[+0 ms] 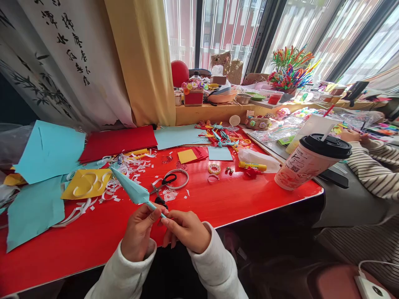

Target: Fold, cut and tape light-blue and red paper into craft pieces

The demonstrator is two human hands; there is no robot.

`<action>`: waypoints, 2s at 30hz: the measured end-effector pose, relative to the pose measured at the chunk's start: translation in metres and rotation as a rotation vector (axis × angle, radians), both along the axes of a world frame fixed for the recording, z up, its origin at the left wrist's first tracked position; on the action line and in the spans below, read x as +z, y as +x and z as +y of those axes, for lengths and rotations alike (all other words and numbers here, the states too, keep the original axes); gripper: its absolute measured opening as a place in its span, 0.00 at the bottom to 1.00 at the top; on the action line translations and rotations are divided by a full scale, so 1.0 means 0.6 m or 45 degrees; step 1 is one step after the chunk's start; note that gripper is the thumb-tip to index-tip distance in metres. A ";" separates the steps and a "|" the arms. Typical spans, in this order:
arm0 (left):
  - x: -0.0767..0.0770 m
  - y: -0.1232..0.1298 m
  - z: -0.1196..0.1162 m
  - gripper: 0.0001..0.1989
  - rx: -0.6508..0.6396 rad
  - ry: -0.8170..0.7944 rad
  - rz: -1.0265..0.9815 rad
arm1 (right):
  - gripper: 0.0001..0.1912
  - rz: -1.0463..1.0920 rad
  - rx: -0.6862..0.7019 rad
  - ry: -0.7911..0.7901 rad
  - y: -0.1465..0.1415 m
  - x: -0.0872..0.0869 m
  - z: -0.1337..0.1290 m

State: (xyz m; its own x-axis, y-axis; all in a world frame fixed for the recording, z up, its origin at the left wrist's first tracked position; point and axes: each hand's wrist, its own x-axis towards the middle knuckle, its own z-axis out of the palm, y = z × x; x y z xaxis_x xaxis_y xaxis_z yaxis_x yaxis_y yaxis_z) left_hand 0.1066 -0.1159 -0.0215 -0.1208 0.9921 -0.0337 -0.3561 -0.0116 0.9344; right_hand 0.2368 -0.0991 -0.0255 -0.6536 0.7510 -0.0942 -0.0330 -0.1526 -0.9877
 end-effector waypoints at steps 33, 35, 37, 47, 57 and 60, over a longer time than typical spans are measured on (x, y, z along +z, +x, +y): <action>0.003 0.001 0.000 0.04 -0.055 -0.037 0.071 | 0.14 -0.064 -0.012 0.138 -0.001 -0.010 0.003; 0.003 0.001 0.000 0.04 -0.050 -0.036 0.053 | 0.14 -0.064 -0.002 0.141 -0.002 -0.008 0.003; 0.004 0.000 0.000 0.04 -0.062 -0.045 0.011 | 0.14 -0.029 0.006 0.101 -0.006 -0.007 0.001; 0.020 -0.003 -0.007 0.09 0.008 -0.195 -0.470 | 0.19 0.553 0.146 -0.397 -0.072 -0.003 -0.006; 0.015 -0.001 0.001 0.14 0.110 -0.369 -0.367 | 0.13 0.490 -0.064 -0.345 -0.081 -0.005 0.004; 0.015 0.004 0.007 0.19 0.168 -0.384 -0.298 | 0.10 0.571 -0.164 -0.395 -0.080 -0.002 0.009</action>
State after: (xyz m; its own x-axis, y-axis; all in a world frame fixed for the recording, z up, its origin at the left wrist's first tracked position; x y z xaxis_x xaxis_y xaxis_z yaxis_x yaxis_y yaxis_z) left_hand 0.1088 -0.1120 -0.0123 -0.2009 0.9101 -0.3624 -0.5732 0.1908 0.7969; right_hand 0.1889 -0.0938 -0.0264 -0.5851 0.8089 -0.0574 -0.4770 -0.4005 -0.7824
